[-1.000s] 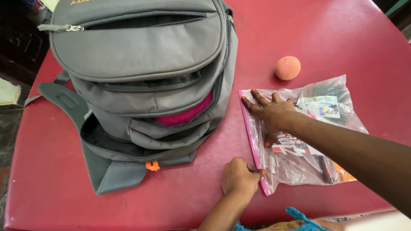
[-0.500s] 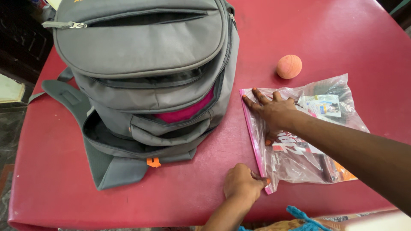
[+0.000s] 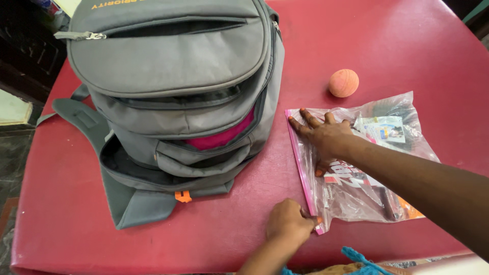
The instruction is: The person packs a gray backpack by first placing a red charging cable and a white adapter into a clear ziplock bag. They then place the bag into the main compartment of the backpack and zip it closed. Finally, they place a blue water bottle into a side pocket of the backpack.
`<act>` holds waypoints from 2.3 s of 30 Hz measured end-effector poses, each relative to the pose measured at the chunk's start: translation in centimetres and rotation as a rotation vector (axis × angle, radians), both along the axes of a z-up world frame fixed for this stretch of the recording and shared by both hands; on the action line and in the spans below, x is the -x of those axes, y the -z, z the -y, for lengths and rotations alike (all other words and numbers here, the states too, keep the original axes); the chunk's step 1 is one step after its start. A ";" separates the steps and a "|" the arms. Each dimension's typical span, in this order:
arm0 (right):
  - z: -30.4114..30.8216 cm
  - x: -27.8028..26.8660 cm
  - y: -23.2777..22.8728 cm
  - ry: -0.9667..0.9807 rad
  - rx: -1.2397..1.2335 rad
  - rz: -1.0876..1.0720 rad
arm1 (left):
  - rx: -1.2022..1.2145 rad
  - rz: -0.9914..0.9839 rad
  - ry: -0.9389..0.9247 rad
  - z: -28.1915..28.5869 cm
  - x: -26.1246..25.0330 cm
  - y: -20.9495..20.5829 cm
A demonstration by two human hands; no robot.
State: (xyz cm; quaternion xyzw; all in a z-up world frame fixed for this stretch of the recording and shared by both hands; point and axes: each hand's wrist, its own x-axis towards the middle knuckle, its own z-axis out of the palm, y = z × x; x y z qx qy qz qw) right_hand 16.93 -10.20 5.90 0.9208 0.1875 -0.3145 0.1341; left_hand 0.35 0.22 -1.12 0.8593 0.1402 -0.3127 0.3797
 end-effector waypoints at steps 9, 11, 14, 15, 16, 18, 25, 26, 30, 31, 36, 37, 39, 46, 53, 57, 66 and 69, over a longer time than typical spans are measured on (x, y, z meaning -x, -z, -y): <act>2.7 1.7 1.8 -0.034 -0.208 0.177 | 0.044 0.163 -0.164 0.1 -3.5 0.8; 4.7 2.3 2.5 -0.036 -0.425 0.346 | 0.062 0.206 -0.164 0.0 -3.9 1.4; 8.4 2.9 2.4 0.065 -0.634 0.607 | 0.079 0.173 -0.182 -0.5 -4.2 2.2; 10.0 3.5 2.2 0.264 -0.775 0.622 | 0.088 0.157 -0.188 -0.7 -4.4 2.3; 11.9 4.2 1.7 0.466 -0.913 0.630 | 0.097 0.141 -0.194 -0.8 -4.5 2.5; 15.5 4.9 1.1 0.788 -0.945 0.645 | 0.207 0.141 -0.259 -1.0 -4.5 2.5; 26.7 8.6 7.3 1.536 -0.878 0.490 | 0.541 0.087 -0.439 0.1 -7.7 1.5; 27.4 9.0 8.5 1.648 -0.889 0.395 | 0.505 0.100 -0.420 0.4 -8.3 1.3; 26.7 10.8 9.7 1.867 -1.040 0.420 | 0.346 0.152 -0.317 1.7 -9.8 0.6; 25.9 11.2 9.1 1.943 -1.109 0.429 | 0.301 0.165 -0.286 1.9 -10.0 0.3; 23.2 11.8 6.3 2.188 -1.243 0.474 | -0.052 0.399 -0.166 3.2 -9.2 -2.1; 23.0 12.0 6.3 2.211 -1.276 0.473 | -0.143 0.519 -0.121 3.6 -9.2 -2.7; 23.3 12.4 6.9 2.233 -1.358 0.415 | -0.161 0.711 0.001 3.9 -10.5 -3.2; 23.9 14.9 8.7 2.324 -1.480 0.240 | -0.125 0.907 0.346 7.7 -17.5 -2.2; 22.8 16.9 6.6 2.255 -1.537 0.009 | -0.237 0.612 0.547 9.9 -22.0 -2.3; 22.2 16.9 5.1 2.264 -1.490 -0.078 | -0.277 0.449 0.621 10.2 -23.1 -1.4; 20.0 15.6 4.5 2.294 -1.465 -0.158 | -0.234 0.227 0.687 9.6 -24.6 -0.6; 20.1 15.4 4.3 2.279 -1.433 -0.106 | -0.124 0.098 0.636 8.4 -24.3 -0.9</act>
